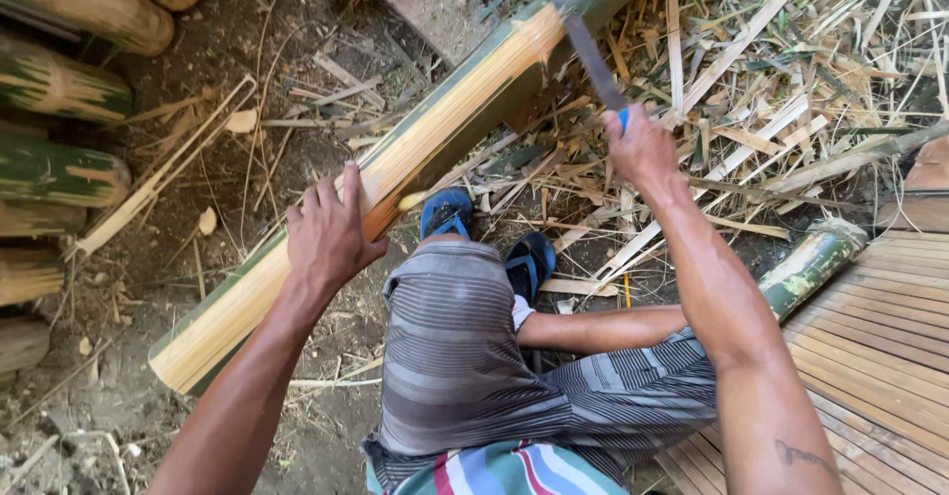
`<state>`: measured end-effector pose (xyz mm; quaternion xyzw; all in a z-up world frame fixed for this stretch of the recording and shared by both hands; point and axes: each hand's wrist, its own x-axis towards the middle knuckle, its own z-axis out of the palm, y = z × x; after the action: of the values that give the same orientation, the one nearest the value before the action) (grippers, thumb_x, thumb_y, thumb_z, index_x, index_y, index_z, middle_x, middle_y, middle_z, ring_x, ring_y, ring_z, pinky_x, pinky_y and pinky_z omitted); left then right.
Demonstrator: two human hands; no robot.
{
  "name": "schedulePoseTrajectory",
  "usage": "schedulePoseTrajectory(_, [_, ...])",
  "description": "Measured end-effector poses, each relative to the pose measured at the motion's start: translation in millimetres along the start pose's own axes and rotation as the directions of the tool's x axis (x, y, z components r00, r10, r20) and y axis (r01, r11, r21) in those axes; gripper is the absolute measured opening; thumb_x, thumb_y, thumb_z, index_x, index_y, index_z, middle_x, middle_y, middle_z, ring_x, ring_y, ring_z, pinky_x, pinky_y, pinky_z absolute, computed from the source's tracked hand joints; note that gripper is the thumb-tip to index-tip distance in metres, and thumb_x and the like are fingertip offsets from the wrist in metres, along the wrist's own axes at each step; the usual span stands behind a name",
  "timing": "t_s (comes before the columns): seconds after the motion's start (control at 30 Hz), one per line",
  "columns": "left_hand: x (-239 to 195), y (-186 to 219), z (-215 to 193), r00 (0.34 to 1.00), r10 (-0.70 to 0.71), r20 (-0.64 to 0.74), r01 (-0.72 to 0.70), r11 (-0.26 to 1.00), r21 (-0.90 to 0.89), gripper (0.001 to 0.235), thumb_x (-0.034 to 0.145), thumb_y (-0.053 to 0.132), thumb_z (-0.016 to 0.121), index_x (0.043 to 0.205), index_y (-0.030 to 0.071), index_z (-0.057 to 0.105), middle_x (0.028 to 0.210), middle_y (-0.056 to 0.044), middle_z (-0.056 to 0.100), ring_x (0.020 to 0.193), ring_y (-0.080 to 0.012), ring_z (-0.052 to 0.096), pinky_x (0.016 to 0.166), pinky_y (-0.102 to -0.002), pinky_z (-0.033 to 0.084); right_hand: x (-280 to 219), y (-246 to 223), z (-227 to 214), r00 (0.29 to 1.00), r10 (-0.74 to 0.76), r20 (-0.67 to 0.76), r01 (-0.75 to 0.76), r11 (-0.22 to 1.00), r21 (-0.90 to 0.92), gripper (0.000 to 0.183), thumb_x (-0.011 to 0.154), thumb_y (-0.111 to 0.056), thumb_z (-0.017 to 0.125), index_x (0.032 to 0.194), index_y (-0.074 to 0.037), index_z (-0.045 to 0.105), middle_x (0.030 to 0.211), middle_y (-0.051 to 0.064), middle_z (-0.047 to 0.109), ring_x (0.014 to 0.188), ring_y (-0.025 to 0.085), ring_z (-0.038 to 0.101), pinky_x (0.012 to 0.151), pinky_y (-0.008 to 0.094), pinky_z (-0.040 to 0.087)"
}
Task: The person uses a machete to shave the outer layer off a bamboo pole. They hold the pole with their left hand and repeatedly strike it with the machete in their right hand, rotating the pole to remove the green skin and create a smooth surface.
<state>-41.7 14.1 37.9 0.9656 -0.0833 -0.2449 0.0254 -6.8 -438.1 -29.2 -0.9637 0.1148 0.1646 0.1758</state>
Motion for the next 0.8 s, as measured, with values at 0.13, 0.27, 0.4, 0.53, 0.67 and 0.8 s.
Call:
schedulePoseTrajectory(0.13, [4, 0, 4, 1.0, 0.013, -0.011, -0.013, 1.0, -0.01, 0.127, 0.064, 0.056, 0.091, 0.157, 0.009, 0.02, 0.139, -0.025, 0.048, 0.125, -0.041, 0.052, 0.097, -0.059, 0.047, 12, 26, 8, 0.998, 0.02, -0.067, -0.024, 0.998, -0.05, 0.045, 0.112, -0.047, 0.035, 0.1, -0.007, 0.052, 0.059, -0.002, 0.047, 0.043, 0.013, 0.044, 0.04, 0.034, 0.038])
schedulePoseTrajectory(0.27, [1, 3, 7, 0.998, 0.017, -0.052, -0.015, 0.999, 0.032, 0.128, 0.062, 0.054, 0.092, 0.157, 0.008, 0.02, 0.14, -0.025, 0.048, 0.125, -0.0409, 0.051, 0.095, -0.06, 0.047, 33, 37, -3, 0.932, 0.341, -0.118, -0.286, 0.897, 0.337, 0.058, 0.12, -0.052, 0.027, 0.101, -0.007, 0.058, 0.066, -0.005, 0.042, 0.052, 0.012, 0.038, 0.045, 0.036, 0.033])
schedulePoseTrajectory(0.4, [-1, 2, 8, 0.999, 0.017, -0.028, -0.017, 1.0, 0.022, 0.127, 0.065, 0.053, 0.092, 0.158, 0.007, 0.019, 0.139, -0.025, 0.048, 0.123, -0.0408, 0.052, 0.096, -0.06, 0.047, -11, 0, -11, 0.994, 0.107, 0.01, -0.107, 0.994, 0.003, 0.045, 0.11, -0.049, 0.033, 0.104, -0.007, 0.05, 0.059, -0.003, 0.041, 0.043, 0.015, 0.04, 0.037, 0.036, 0.038])
schedulePoseTrajectory(0.53, [-1, 2, 13, 1.0, 0.017, -0.021, -0.017, 1.0, 0.007, 0.127, 0.065, 0.053, 0.092, 0.158, 0.007, 0.019, 0.139, -0.026, 0.049, 0.124, -0.0412, 0.053, 0.096, -0.059, 0.048, -23, -26, -42, 0.994, 0.079, 0.075, -0.067, 0.987, -0.146, 0.049, 0.112, -0.05, 0.037, 0.1, -0.006, 0.054, 0.062, -0.002, 0.041, 0.046, 0.016, 0.04, 0.041, 0.037, 0.039])
schedulePoseTrajectory(0.67, [3, 2, 9, 0.999, 0.03, -0.029, -0.029, 0.999, 0.027, 0.13, 0.065, 0.055, 0.092, 0.159, 0.006, 0.017, 0.138, -0.028, 0.047, 0.124, -0.0432, 0.052, 0.095, -0.06, 0.047, -22, -25, -51, 0.987, 0.085, 0.137, -0.062, 0.984, -0.169, 0.048, 0.109, -0.049, 0.037, 0.099, -0.004, 0.053, 0.058, 0.0, 0.047, 0.043, 0.018, 0.046, 0.04, 0.039, 0.044])
schedulePoseTrajectory(0.8, [1, -1, 15, 0.998, 0.035, -0.051, -0.035, 0.999, 0.004, 0.126, 0.064, 0.053, 0.092, 0.157, 0.008, 0.02, 0.14, -0.026, 0.049, 0.125, -0.042, 0.053, 0.098, -0.06, 0.048, 13, 33, -28, 0.979, 0.2, -0.048, -0.201, 0.979, -0.019, 0.054, 0.116, -0.048, 0.033, 0.1, -0.002, 0.056, 0.064, 0.0, 0.046, 0.051, 0.017, 0.046, 0.045, 0.039, 0.042])
